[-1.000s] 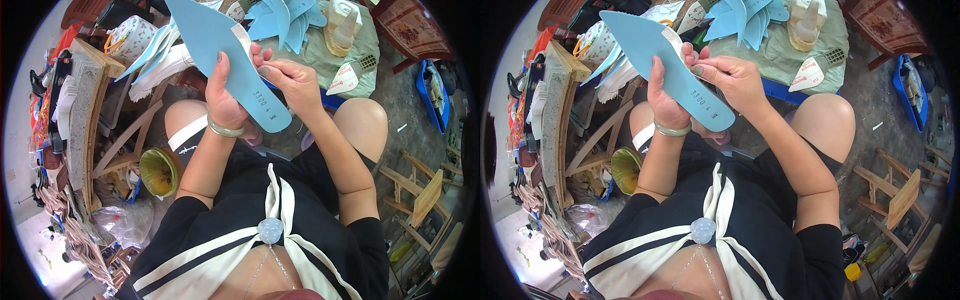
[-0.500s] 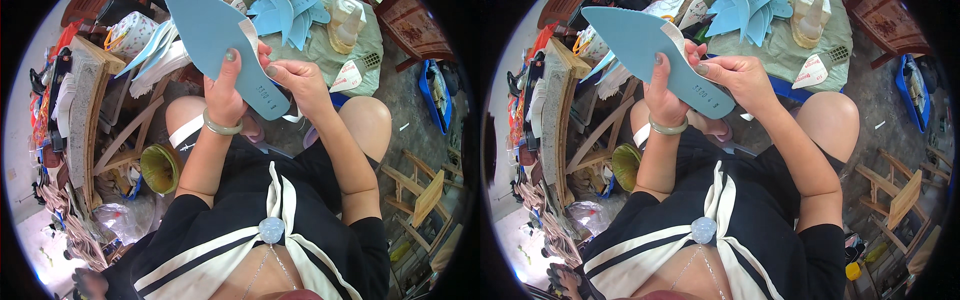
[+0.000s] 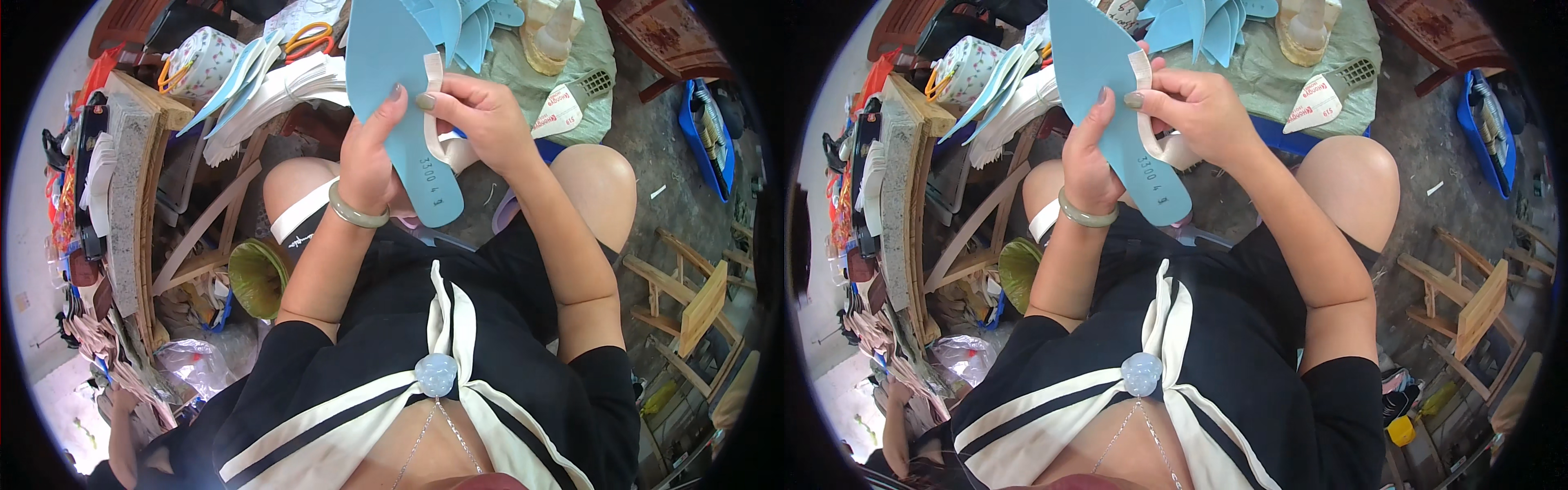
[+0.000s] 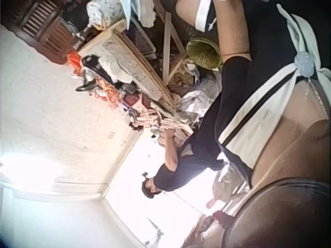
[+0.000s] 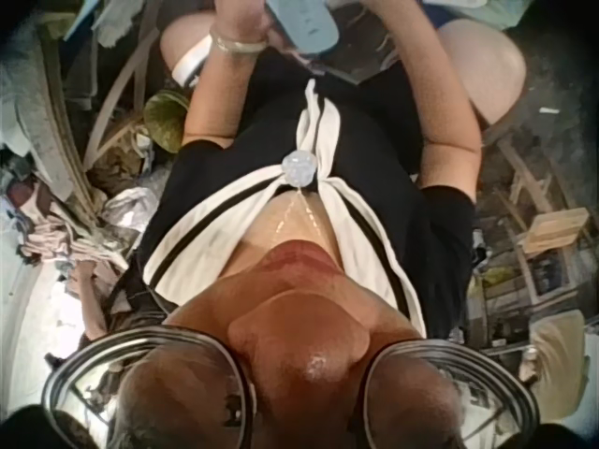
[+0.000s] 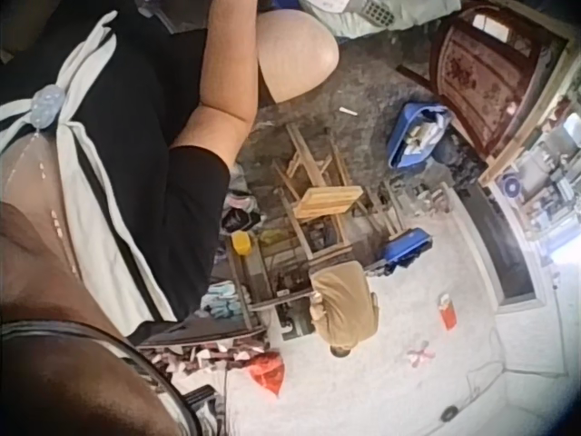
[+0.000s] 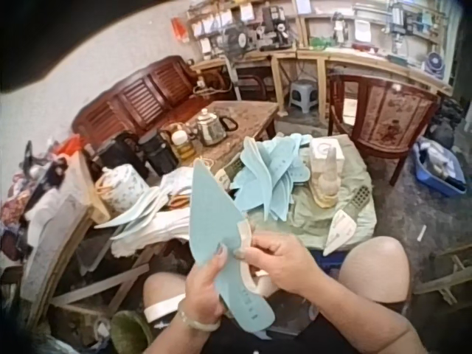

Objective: The person sits on the floor and repeatedly assembles shoe insoles by pressing a white foam insert into a blue plastic shell. They handle the components one at a time, aligning the foam with the shell and pressing the edges to secure the fit, then placing the finished unit aside.

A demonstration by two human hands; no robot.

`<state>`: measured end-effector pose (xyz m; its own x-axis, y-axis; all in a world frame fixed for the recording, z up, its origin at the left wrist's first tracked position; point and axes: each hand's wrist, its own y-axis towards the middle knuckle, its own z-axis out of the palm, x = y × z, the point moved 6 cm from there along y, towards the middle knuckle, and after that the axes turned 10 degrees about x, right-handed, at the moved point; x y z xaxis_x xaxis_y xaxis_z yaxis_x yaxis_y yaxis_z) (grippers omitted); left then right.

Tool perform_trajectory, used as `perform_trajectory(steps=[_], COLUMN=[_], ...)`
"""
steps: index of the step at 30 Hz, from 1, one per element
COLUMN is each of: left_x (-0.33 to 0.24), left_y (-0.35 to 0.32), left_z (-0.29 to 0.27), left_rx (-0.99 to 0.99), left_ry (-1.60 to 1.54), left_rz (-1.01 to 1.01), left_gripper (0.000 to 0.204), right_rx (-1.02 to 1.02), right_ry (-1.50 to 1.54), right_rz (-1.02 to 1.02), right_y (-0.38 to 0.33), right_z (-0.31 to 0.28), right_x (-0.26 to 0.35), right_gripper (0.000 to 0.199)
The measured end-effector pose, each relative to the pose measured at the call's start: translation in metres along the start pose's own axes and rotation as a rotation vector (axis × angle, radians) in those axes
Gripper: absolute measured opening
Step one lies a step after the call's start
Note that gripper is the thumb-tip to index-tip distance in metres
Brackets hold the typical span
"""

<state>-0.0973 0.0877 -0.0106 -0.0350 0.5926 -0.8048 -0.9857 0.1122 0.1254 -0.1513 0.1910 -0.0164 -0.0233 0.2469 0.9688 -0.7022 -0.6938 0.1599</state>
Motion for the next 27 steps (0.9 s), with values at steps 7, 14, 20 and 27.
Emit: perform_trajectory(steps=[7,14,20,27], left_x=[0.007,0.009,0.019,-0.01], left_y=[0.002,-0.009,-0.006,-0.007], left_z=[-0.014,0.0,-0.015,-0.014], left_rx=[0.086,0.264,-0.082,-0.207], left_ry=[0.146,-0.072,0.153,0.118], left_rz=[-0.371,-0.088,-0.08,0.201], left_gripper=[0.059,0.098,0.044,0.043], right_rx=[0.087,-0.068,0.002,0.081], right_ry=[0.091,-0.178,-0.234,-0.13], right_rz=[0.234,0.037,-0.117,0.031], right_y=[0.001,0.002,0.01,-0.01], right_z=[-0.019,-0.025,-0.016,-0.012], right_x=[-0.001,-0.001,0.002,-0.009], right_gripper=[0.024,0.032,0.036,0.057])
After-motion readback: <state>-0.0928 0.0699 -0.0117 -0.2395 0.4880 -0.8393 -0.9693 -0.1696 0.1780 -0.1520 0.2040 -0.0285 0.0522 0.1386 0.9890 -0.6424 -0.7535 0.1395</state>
